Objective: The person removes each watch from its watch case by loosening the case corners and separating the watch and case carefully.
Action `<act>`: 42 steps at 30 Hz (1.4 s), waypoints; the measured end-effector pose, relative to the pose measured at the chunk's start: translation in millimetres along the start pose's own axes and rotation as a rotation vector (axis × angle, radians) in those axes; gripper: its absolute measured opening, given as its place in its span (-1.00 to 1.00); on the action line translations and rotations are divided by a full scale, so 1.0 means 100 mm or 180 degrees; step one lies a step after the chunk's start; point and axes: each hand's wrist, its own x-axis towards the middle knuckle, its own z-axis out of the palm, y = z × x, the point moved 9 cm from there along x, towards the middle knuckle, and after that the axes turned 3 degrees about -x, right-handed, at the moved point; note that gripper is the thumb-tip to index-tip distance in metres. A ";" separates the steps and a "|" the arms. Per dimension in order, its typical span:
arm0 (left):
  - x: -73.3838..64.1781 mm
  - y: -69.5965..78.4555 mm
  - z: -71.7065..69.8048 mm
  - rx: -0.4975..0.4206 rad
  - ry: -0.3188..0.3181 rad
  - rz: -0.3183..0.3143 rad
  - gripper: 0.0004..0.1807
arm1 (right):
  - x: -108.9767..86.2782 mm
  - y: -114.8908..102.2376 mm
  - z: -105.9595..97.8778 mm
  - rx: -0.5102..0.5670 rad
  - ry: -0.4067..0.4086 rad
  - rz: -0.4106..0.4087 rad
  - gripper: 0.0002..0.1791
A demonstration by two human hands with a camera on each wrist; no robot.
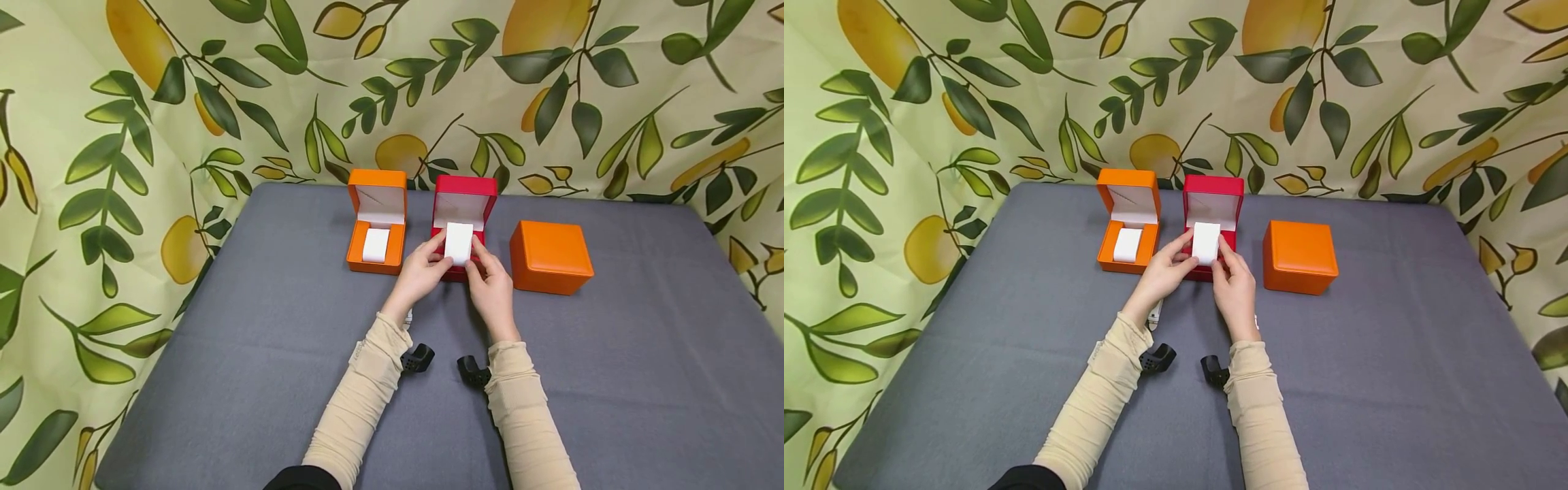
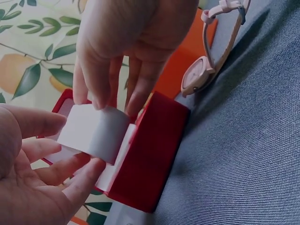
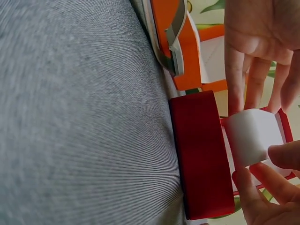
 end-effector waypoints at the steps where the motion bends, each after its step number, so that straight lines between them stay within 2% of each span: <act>1: 0.00 0.00 0.01 -0.0009 -0.0012 -0.0022 -0.41 | 0.00 0.02 0.01 -0.0010 -0.0024 0.0037 -0.48; 7: -0.01 -0.04 0.03 -0.0022 -0.0083 -0.0134 -0.41 | -0.02 0.08 0.08 -0.0026 -0.0206 0.0248 -0.45; 15: -0.01 -0.09 0.07 -0.0061 -0.0144 -0.0305 -0.42 | -0.03 0.07 0.09 -0.0312 -0.0305 0.0298 -0.45; 20: 0.00 -0.09 0.11 -0.0048 -0.0178 -0.0309 -0.41 | -0.04 0.04 0.11 -0.0498 -0.0365 0.0248 -0.43; 26: -0.01 -0.03 0.09 0.0345 -0.0123 -0.0175 -0.47 | -0.03 0.02 0.15 -0.0785 -0.0387 0.0072 -0.42; 35: -0.02 -0.01 0.07 0.0244 -0.0106 -0.0171 -0.50 | -0.05 -0.01 0.20 -0.0894 -0.0430 -0.0086 -0.50; 42: -0.03 -0.06 0.07 0.0194 -0.0171 -0.0313 -0.52 | -0.07 -0.03 0.22 -0.0977 -0.0497 -0.0145 -0.52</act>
